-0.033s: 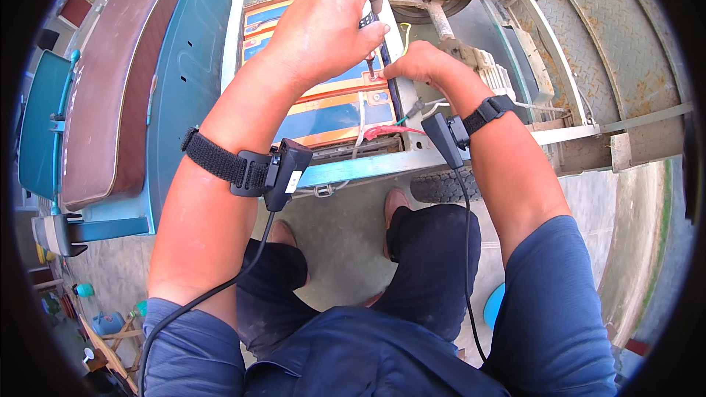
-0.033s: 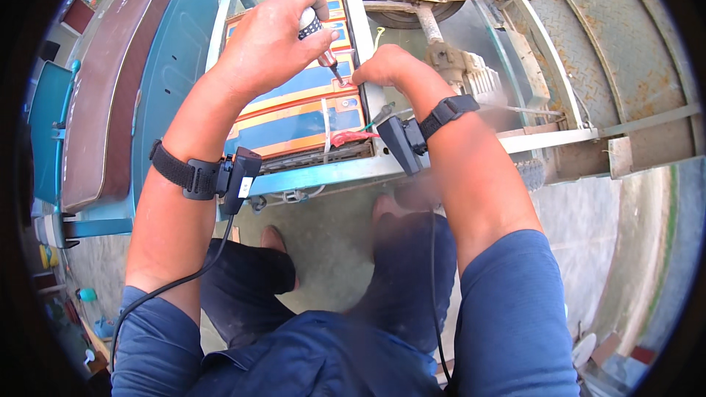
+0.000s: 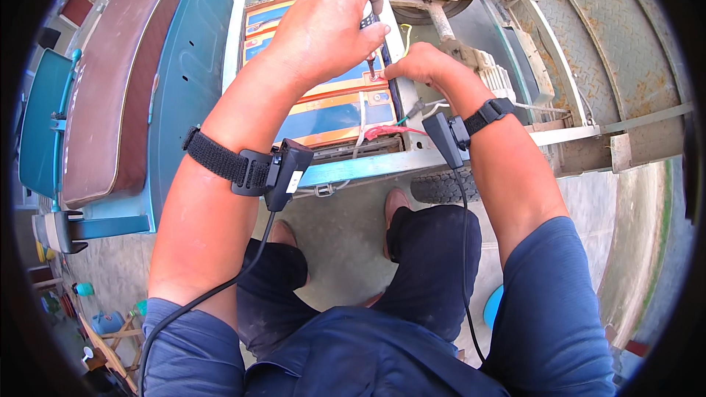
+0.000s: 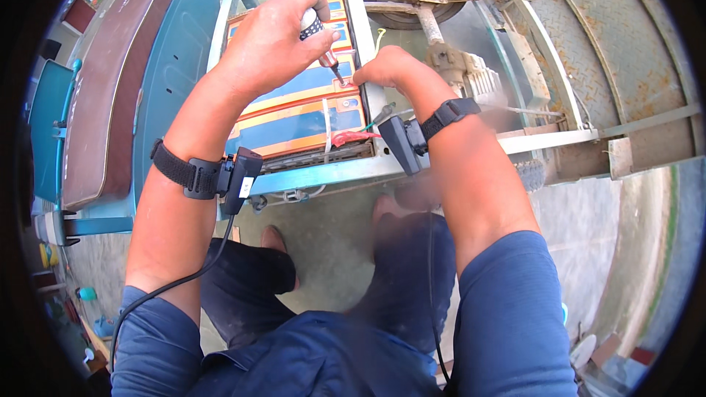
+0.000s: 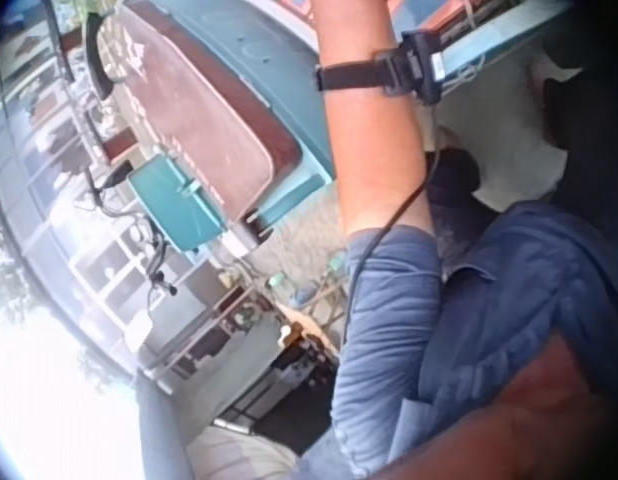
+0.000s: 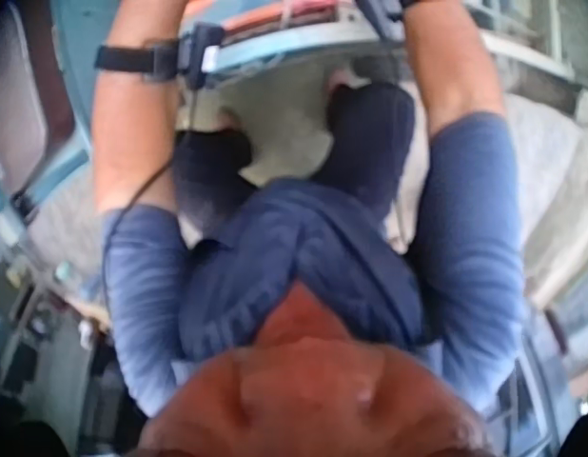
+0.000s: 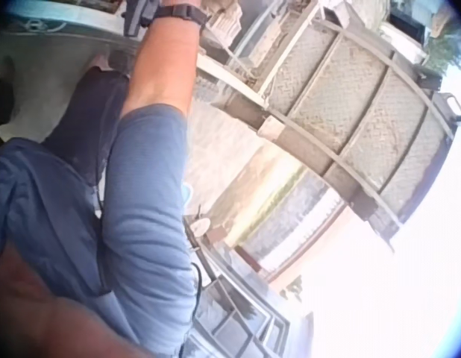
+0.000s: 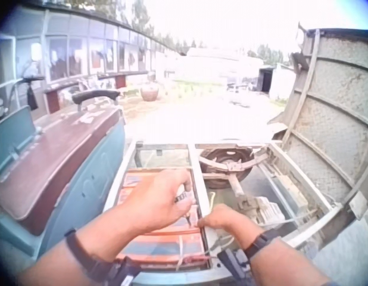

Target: The person connects wires to the terminals of a battery bank in an electric vehicle using a screwdriver.

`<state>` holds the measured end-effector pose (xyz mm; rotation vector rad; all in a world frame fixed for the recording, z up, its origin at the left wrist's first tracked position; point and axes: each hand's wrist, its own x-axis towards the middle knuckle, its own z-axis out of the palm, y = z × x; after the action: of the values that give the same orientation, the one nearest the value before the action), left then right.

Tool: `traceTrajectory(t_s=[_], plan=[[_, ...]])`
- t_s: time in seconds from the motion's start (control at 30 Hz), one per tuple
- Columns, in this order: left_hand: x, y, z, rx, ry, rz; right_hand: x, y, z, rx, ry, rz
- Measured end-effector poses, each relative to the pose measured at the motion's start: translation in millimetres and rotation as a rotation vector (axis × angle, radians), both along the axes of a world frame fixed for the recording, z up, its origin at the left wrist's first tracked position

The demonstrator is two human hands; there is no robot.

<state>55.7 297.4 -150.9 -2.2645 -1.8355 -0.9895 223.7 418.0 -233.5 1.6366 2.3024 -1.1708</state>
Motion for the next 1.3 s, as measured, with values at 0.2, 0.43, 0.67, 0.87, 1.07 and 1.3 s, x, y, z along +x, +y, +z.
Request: traceTrajectory(t_s=[0.2, 0.43, 0.67, 0.87, 1.07, 1.3], plan=[[-1.9, -1.6, 1.1, -0.02, -0.027, 0.015, 2.5, 5.3, -4.6, -0.028, 0.23, -0.18], [3.8, -6.3, 3.4, 0.013, -0.012, 0.01, -2.3, 42.9, -33.2, 0.252, 0.214, -0.213], [3.0, -13.4, 0.9, -0.008, -0.069, 0.037, -14.5, 27.6, -6.8, 0.488, 0.239, -0.258], [5.0, -14.7, 1.1, -0.005, -0.076, 0.038, -12.2, 49.9, -7.1, 0.637, 0.366, -0.207], [4.5, -19.7, 0.1, -0.005, -0.108, 0.053, -26.8, 79.5, 1.4, 0.597, 0.305, -0.091], [5.6, -17.9, -4.4, 0.007, -0.226, 0.039, -20.3, 104.9, -4.9, 0.276, 0.7, -0.032]])
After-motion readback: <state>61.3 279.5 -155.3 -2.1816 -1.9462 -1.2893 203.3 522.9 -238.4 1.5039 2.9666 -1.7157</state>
